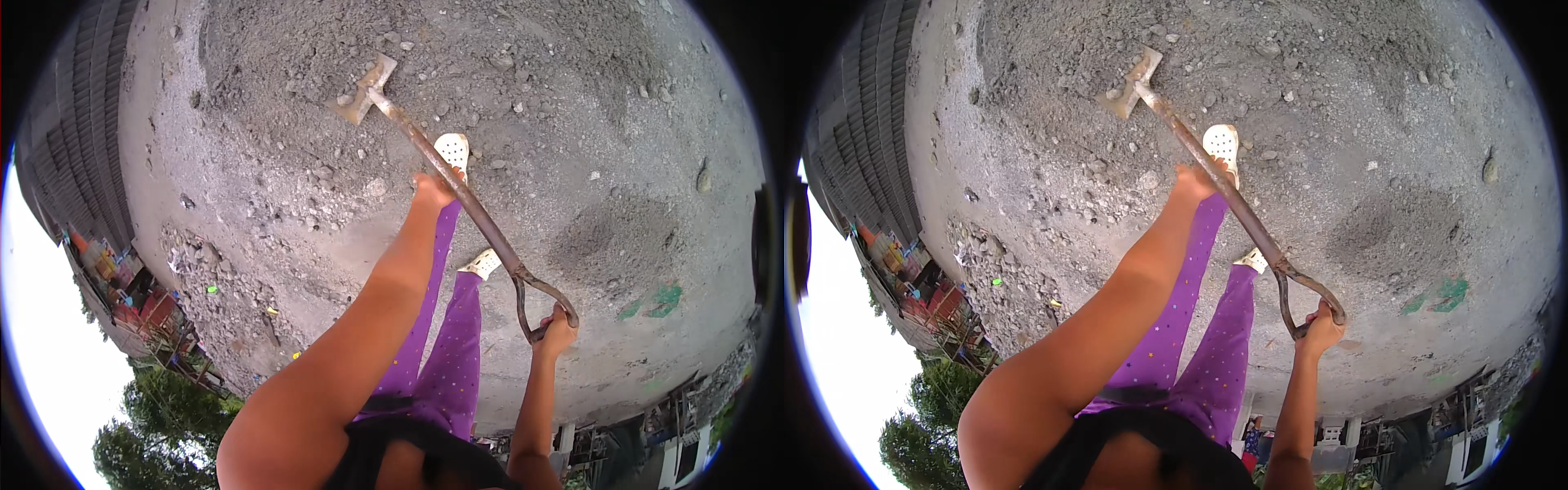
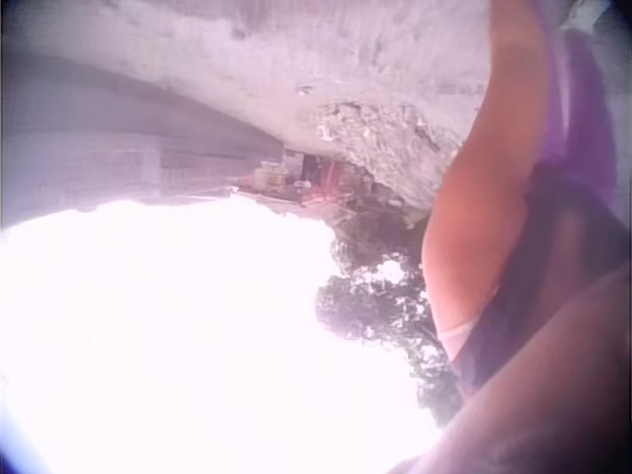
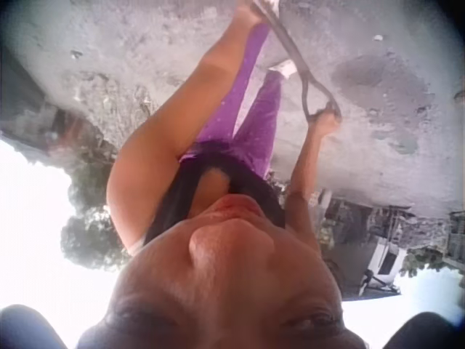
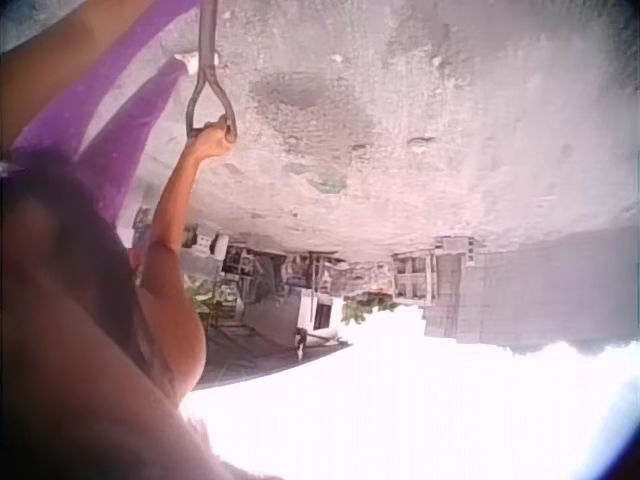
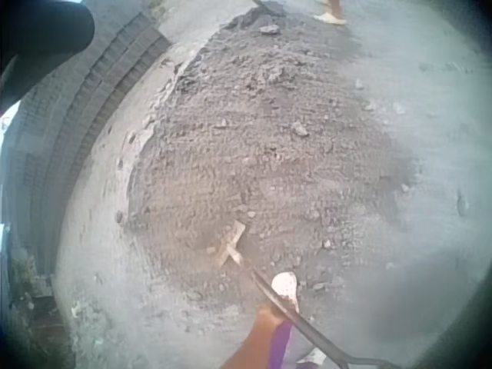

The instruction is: Shoveling and moving gravel in an outdoor area using a shovel.

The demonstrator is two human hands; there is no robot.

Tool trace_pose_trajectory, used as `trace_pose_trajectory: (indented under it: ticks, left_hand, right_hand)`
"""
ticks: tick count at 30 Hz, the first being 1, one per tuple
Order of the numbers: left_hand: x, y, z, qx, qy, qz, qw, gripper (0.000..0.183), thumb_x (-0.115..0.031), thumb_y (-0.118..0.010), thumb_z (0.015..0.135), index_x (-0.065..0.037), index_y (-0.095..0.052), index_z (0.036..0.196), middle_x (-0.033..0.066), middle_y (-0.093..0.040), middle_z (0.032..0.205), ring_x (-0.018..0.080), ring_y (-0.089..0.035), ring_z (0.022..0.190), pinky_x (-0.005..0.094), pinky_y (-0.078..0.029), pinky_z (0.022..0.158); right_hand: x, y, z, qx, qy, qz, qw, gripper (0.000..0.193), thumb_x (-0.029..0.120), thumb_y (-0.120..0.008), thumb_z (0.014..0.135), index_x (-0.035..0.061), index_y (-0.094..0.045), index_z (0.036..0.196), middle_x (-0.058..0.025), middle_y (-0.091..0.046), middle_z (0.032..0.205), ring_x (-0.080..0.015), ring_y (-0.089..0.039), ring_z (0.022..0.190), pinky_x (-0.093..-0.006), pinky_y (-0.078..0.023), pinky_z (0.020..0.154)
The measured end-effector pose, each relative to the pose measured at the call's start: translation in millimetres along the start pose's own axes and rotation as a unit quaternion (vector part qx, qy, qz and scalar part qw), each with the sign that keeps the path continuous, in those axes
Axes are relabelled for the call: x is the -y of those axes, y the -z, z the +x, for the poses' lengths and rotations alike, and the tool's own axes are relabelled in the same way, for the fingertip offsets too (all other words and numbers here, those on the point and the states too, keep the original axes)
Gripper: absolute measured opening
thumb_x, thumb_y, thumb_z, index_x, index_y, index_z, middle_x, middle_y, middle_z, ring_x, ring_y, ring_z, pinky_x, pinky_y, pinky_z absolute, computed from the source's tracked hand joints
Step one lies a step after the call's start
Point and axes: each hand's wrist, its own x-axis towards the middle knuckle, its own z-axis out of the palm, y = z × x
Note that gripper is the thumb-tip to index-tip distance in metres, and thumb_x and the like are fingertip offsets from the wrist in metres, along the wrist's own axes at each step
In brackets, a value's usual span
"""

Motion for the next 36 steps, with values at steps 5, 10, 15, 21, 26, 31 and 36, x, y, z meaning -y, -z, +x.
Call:
trace_pose_trajectory:
  ticks: [5, 10, 15, 21, 26, 31, 36]
  left_hand:
    - [1.2, 7.4, 1.6, 0.281, 0.139, -0.035, 0.949, 0.037, -0.035, -0.023, 0.088, -0.013, -0.045, 0.069, 0.0008, -0.049, 0.064, 0.0159, -0.052, 0.059, 0.0361, -0.044, 0.061]
    - [42.6, 23.9, -2.3, 0.059, -0.011, 0.111, 0.992, 0.026, -0.028, -0.029, 0.085, -0.015, -0.039, 0.065, -0.0029, -0.038, 0.054, 0.0114, -0.04, 0.048, 0.0297, -0.039, 0.053]
    - [159.4, 76.4, -40.0, 0.071, -0.025, 0.179, 0.981, 0.03, -0.034, -0.029, 0.085, -0.016, -0.038, 0.063, -0.0024, -0.037, 0.053, 0.0131, -0.039, 0.047, 0.0303, -0.04, 0.052]
    - [292.1, 148.6, -83.1, 0.01, -0.043, 0.255, 0.966, 0.039, -0.046, -0.027, 0.083, -0.014, -0.038, 0.062, -0.0001, -0.037, 0.052, 0.0157, -0.039, 0.046, 0.0321, -0.039, 0.052]
    - [418.1, 197.0, -107.9, -0.037, -0.021, 0.362, 0.931, 0.049, -0.055, -0.022, 0.085, -0.012, -0.039, 0.07, 0.0037, -0.041, 0.058, 0.0183, -0.041, 0.049, 0.0306, -0.037, 0.047]
    - [505.0, 253.5, -101.1, -0.07, -0.059, 0.497, 0.863, 0.058, -0.057, -0.014, 0.087, -0.008, -0.043, 0.076, 0.0085, -0.044, 0.06, 0.0221, -0.046, 0.05, 0.0358, -0.042, 0.046]
    - [530.7, 281.8, -111.6, -0.06, 0.003, 0.56, 0.826, 0.06, -0.054, -0.009, 0.088, -0.005, -0.043, 0.084, 0.0111, -0.044, 0.062, 0.0242, -0.047, 0.051, 0.0382, -0.045, 0.047]
  right_hand:
    - [6.6, -4.8, -13.5, -0.01, 0.011, 0.022, 1.0, 0.007, 0.001, -0.06, 0.077, 0.0036, -0.054, 0.079, -0.0013, -0.048, 0.06, -0.0084, -0.042, 0.043, -0.0225, -0.035, 0.039]
    - [-45.4, 25.4, 31.8, -0.025, -0.045, 0.066, 0.997, 0.01, 0.001, -0.062, 0.075, 0.0023, -0.052, 0.076, -0.0009, -0.047, 0.057, -0.008, -0.039, 0.04, -0.024, -0.031, 0.037]
    - [-164.5, 144.4, 83.5, -0.022, -0.067, 0.125, 0.99, 0.009, 0.0, -0.061, 0.072, 0.0029, -0.052, 0.073, -0.002, -0.047, 0.051, -0.0093, -0.04, 0.037, -0.024, -0.032, 0.035]
    - [-267.7, 274.8, 86.6, -0.058, -0.172, 0.125, 0.975, 0.007, -0.001, -0.057, 0.068, 0.0023, -0.055, 0.063, -0.0039, -0.046, 0.049, -0.0129, -0.042, 0.035, -0.0262, -0.034, 0.032]
    - [-350.5, 385.8, 57.1, -0.118, -0.347, 0.196, 0.91, 0.008, 0.005, -0.057, 0.067, 0.0038, -0.052, 0.061, -0.0048, -0.043, 0.048, -0.0167, -0.041, 0.036, -0.0306, -0.035, 0.034]
    - [-429.8, 458.7, 7.5, 0.089, -0.559, 0.205, 0.798, 0.008, 0.014, -0.058, 0.069, 0.0078, -0.052, 0.067, -0.0042, -0.048, 0.052, -0.0188, -0.047, 0.041, -0.0334, -0.042, 0.042]
    - [-476.3, 466.4, -45.3, 0.154, -0.647, 0.196, 0.72, 0.012, 0.015, -0.057, 0.07, 0.0106, -0.049, 0.062, -0.0022, -0.047, 0.051, -0.019, -0.046, 0.041, -0.0333, -0.041, 0.044]
